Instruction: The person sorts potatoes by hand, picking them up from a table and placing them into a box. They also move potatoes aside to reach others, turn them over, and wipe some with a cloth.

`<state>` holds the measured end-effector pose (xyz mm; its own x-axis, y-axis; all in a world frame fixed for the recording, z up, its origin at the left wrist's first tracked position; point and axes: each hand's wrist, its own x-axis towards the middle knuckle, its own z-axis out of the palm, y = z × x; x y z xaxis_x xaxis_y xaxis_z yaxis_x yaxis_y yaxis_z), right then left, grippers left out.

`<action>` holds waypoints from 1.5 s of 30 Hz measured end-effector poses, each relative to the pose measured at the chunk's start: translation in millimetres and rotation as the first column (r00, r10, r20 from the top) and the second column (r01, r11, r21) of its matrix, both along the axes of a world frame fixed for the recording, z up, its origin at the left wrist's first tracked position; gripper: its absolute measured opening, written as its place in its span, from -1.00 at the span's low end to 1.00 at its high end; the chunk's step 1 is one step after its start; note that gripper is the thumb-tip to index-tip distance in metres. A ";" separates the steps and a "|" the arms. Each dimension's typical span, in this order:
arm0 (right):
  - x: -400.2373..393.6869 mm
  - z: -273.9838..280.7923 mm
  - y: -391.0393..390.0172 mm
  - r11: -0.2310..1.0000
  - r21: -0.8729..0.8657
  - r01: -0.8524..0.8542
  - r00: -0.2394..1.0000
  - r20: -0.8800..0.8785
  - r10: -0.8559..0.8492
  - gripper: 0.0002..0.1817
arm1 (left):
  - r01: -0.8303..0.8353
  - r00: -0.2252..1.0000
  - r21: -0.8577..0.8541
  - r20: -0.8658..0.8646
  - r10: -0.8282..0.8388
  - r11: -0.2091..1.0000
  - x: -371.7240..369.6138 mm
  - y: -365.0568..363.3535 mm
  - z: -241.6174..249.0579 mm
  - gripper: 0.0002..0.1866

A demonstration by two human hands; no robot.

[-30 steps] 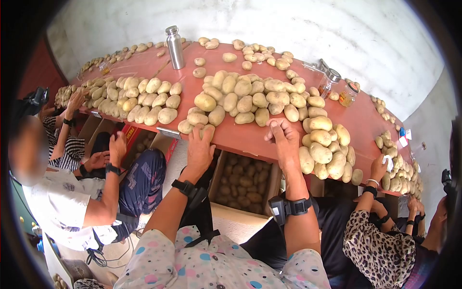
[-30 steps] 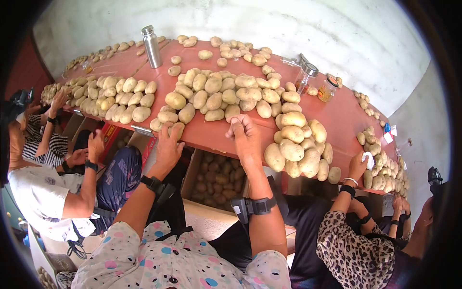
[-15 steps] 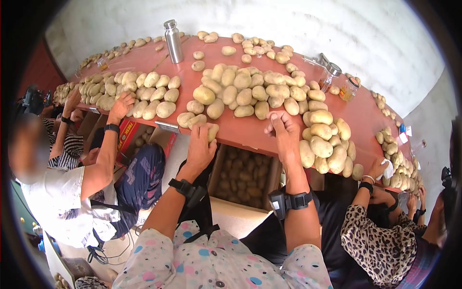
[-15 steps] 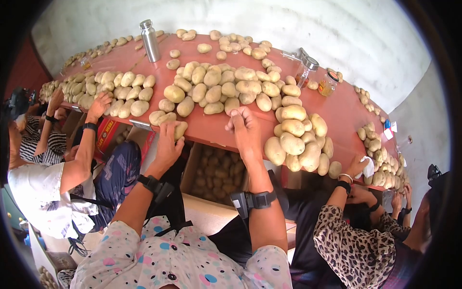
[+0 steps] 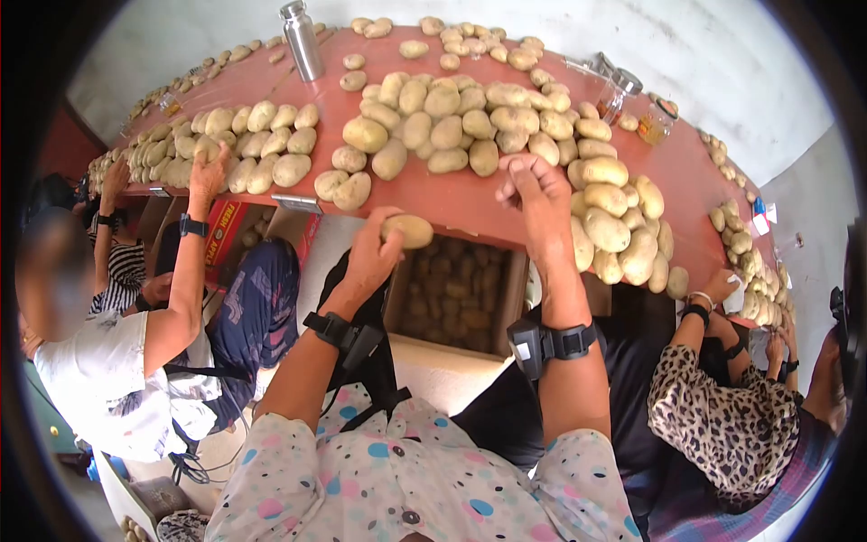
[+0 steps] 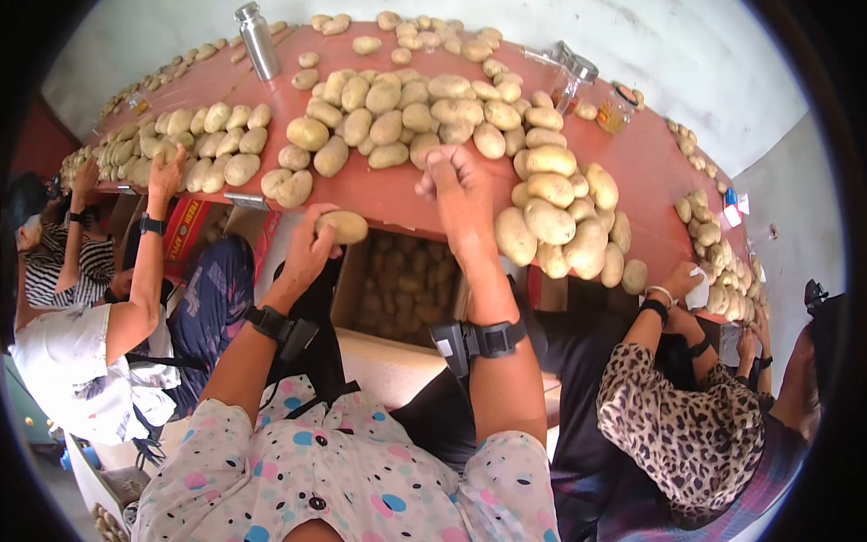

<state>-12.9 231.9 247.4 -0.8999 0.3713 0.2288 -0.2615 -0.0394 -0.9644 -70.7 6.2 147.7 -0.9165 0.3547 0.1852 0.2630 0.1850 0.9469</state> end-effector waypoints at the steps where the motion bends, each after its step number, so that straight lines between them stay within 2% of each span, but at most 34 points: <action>1: 0.7 0.3 1.3 1.000 -0.006 0.003 1.000 0.014 -0.003 -0.81 | 0.003 1.000 -0.006 0.014 -0.003 1.000 6.5 3.7 -8.7 -0.75; 3: 1.6 0.7 2.6 0.999 -0.029 0.015 1.000 0.015 -0.014 -0.81 | 0.125 0.973 -0.108 0.209 -0.101 0.986 21.8 13.8 -22.3 -0.74; 4: 2.8 0.8 2.9 0.999 -0.027 0.019 1.000 0.011 -0.019 -0.80 | 0.180 0.924 -0.178 0.368 -0.104 0.967 26.7 18.2 -27.4 -0.69; 5: 4.3 0.6 2.7 0.999 -0.027 0.024 1.000 0.014 -0.024 -0.80 | 0.184 0.890 -0.191 0.448 -0.081 0.964 30.7 22.8 -41.9 -0.60; 7: 6.6 0.7 2.7 1.000 -0.008 0.025 1.000 0.014 -0.025 -0.81 | 0.276 0.825 -0.313 0.562 -0.057 0.909 35.5 32.0 -57.4 -0.55; 8: 8.0 0.9 3.6 0.999 -0.007 0.031 0.999 0.013 -0.031 -0.81 | 0.281 0.825 -0.312 0.561 -0.063 0.907 38.0 36.7 -68.3 -0.55; 10: 10.1 1.1 5.9 0.999 0.023 0.037 0.999 0.012 -0.037 -0.81 | 0.248 0.675 -0.140 0.735 -0.067 0.958 41.5 47.4 -87.5 -0.51; 11: 10.4 1.0 7.4 0.999 0.023 0.044 0.999 0.012 -0.044 -0.81 | 0.255 0.674 -0.140 0.735 -0.072 0.957 42.7 54.1 -93.7 -0.51; 13: 11.8 0.2 10.1 0.999 -0.026 0.044 0.999 0.015 -0.044 -0.78 | 0.128 0.719 0.069 0.681 -0.141 0.989 45.9 66.4 -99.5 -0.50; 14: 11.8 0.0 10.6 0.998 -0.026 0.049 0.999 0.015 -0.049 -0.78 | 0.133 0.718 0.069 0.681 -0.145 0.989 44.9 68.4 -101.3 -0.50; 16: 10.9 -0.1 9.9 0.999 -0.013 0.038 0.999 -0.005 -0.038 -0.79 | 0.176 0.819 0.015 0.553 -0.155 0.984 39.6 69.1 -104.9 -0.50; 17: 10.4 0.7 8.9 0.999 -0.014 0.042 0.999 -0.007 -0.042 -0.79 | 0.179 0.820 0.014 0.551 -0.157 0.984 36.4 67.4 -106.8 -0.50; 19: 9.8 2.1 5.8 1.000 -0.014 0.015 1.000 0.014 -0.015 -0.81 | 0.217 0.943 -0.264 0.307 -0.132 0.940 30.5 61.3 -109.6 -0.57; 22: 9.9 2.7 2.2 1.000 -0.016 0.017 1.000 0.020 -0.017 -0.82 | 0.305 0.909 -0.346 0.383 -0.163 0.888 30.2 50.9 -94.7 -0.61; 26: 8.2 0.6 1.2 1.000 -0.001 0.013 1.000 0.025 -0.013 -0.82 | 0.342 0.936 -0.404 0.230 -0.267 0.849 31.8 43.9 -72.5 -0.63; 28: 6.6 -2.8 1.2 1.000 0.004 0.002 1.000 0.004 -0.002 -0.81 | 0.469 0.880 -0.372 0.268 -0.391 0.801 30.4 44.3 -54.0 -0.63; 33: 3.8 -6.0 3.0 0.999 0.034 -0.010 1.000 0.015 0.009 -0.81 | 0.490 0.869 -0.422 0.171 -0.464 0.762 22.4 51.6 -4.6 -0.63; 35: 4.9 -4.6 3.4 1.000 0.014 -0.012 0.999 0.035 0.011 -0.80 | 0.476 0.871 -0.394 0.091 -0.482 0.786 19.4 53.2 14.6 -0.65; 39: 7.4 -2.6 5.8 1.000 0.019 -0.012 0.999 0.036 0.011 -0.82 | 0.459 0.878 -0.370 0.045 -0.477 0.808 4.9 52.5 36.5 -0.69; 41: 0.4 -15.3 4.9 1.000 0.015 -0.026 1.000 -0.005 0.026 -0.83 | 0.387 0.870 -0.370 -0.159 -0.467 0.845 -3.4 52.4 43.2 -0.74; 42: 0.0 -20.8 7.3 1.000 0.017 -0.026 0.999 -0.039 0.026 -0.83 | 0.319 0.880 -0.349 -0.235 -0.412 0.881 -7.0 52.5 40.7 -0.78; 43: -0.6 -20.2 8.7 0.996 0.082 -0.038 0.999 -0.010 0.039 -0.83 | 0.226 0.789 -0.310 -0.498 -0.361 0.923 -15.3 53.6 34.0 -0.82; 44: 1.5 -15.7 4.8 0.998 0.041 -0.040 0.999 0.027 0.039 -0.82 | 0.159 0.766 -0.332 -0.553 -0.329 0.930 -22.3 53.3 28.4 -0.83; 45: -4.7 -24.3 3.2 0.996 -0.078 -0.045 0.999 0.007 0.046 -0.84 | 0.128 0.770 -0.385 -0.542 -0.336 0.914 -22.7 55.1 35.7 -0.83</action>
